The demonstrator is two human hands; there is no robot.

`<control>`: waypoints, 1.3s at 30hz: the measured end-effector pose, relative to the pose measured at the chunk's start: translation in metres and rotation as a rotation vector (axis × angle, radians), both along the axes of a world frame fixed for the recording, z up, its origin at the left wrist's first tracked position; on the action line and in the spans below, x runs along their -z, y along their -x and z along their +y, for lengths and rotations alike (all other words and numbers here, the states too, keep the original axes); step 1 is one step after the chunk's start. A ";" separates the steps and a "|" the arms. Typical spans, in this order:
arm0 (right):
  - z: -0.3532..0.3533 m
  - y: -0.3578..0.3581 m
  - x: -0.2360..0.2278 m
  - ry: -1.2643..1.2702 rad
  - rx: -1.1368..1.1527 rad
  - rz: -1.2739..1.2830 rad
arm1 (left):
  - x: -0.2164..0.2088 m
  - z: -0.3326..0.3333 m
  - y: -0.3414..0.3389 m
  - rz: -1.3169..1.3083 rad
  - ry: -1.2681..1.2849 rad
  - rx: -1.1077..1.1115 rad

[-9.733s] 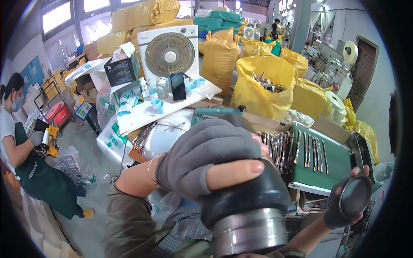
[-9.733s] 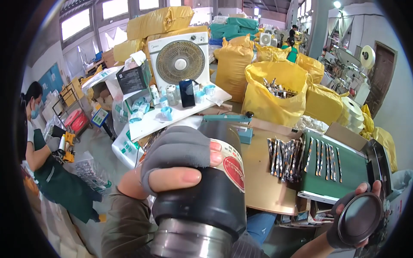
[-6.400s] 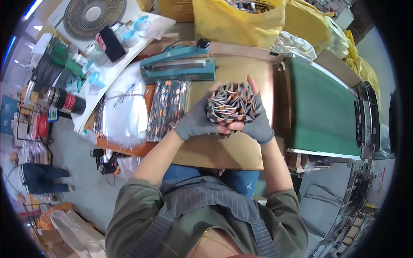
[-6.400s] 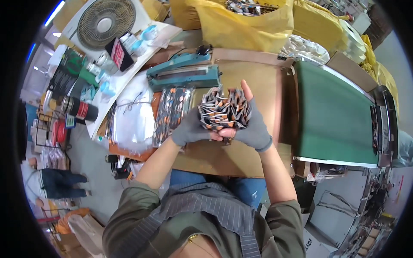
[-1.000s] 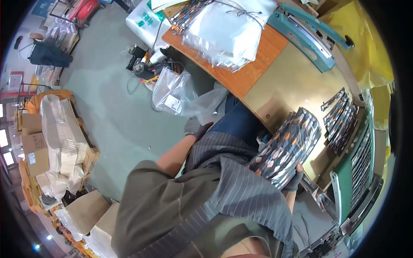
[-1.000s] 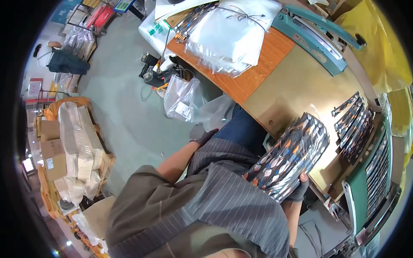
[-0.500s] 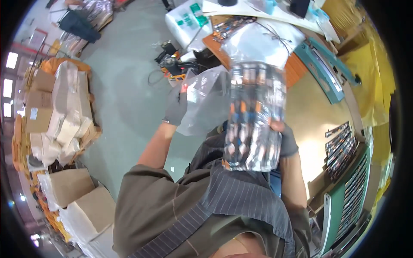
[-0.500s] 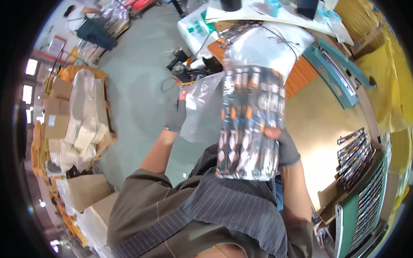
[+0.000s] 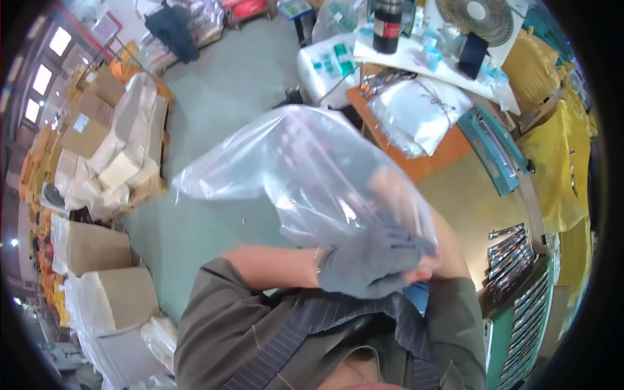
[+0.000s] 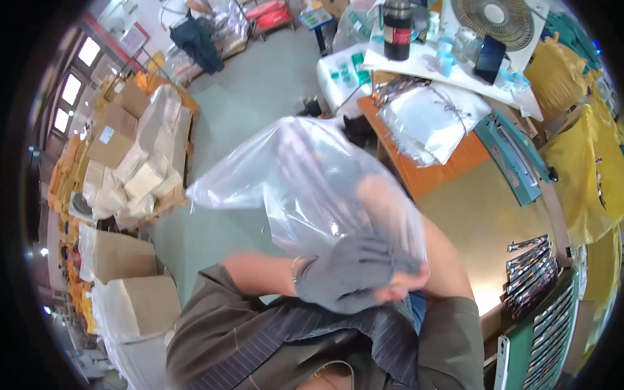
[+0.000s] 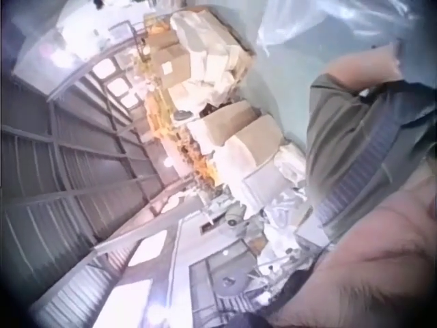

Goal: Packing small items into plastic bags and sealing them using a heat sealing machine.

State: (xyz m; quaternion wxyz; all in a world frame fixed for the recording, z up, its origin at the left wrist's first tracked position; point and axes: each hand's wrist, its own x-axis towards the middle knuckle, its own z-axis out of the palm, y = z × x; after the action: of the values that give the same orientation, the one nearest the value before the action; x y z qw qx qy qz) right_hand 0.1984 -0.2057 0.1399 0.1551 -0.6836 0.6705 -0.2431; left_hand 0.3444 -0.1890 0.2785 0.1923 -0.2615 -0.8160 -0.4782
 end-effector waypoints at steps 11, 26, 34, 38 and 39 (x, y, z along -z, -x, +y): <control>0.122 0.106 -0.119 0.231 0.625 -0.054 | -0.009 0.028 -0.003 -1.083 -0.561 1.236; 0.258 0.099 -0.181 0.390 1.047 -0.358 | 0.072 0.109 0.089 -0.727 -0.168 0.478; 0.218 0.106 -0.167 0.256 0.976 -0.652 | 0.040 0.046 0.046 -0.350 0.296 0.643; 0.143 0.096 -0.102 0.021 0.840 -0.921 | -0.023 -0.030 0.048 0.041 0.050 0.190; 0.123 0.084 -0.079 -0.055 0.802 -1.000 | -0.032 -0.054 0.050 0.341 0.163 -0.109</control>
State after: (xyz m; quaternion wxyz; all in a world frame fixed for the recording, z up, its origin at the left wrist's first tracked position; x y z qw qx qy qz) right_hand 0.1148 -0.0832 0.2189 0.3637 -0.1795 0.7266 -0.5546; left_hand 0.2946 -0.2433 0.3107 0.3316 -0.3087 -0.8206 -0.3484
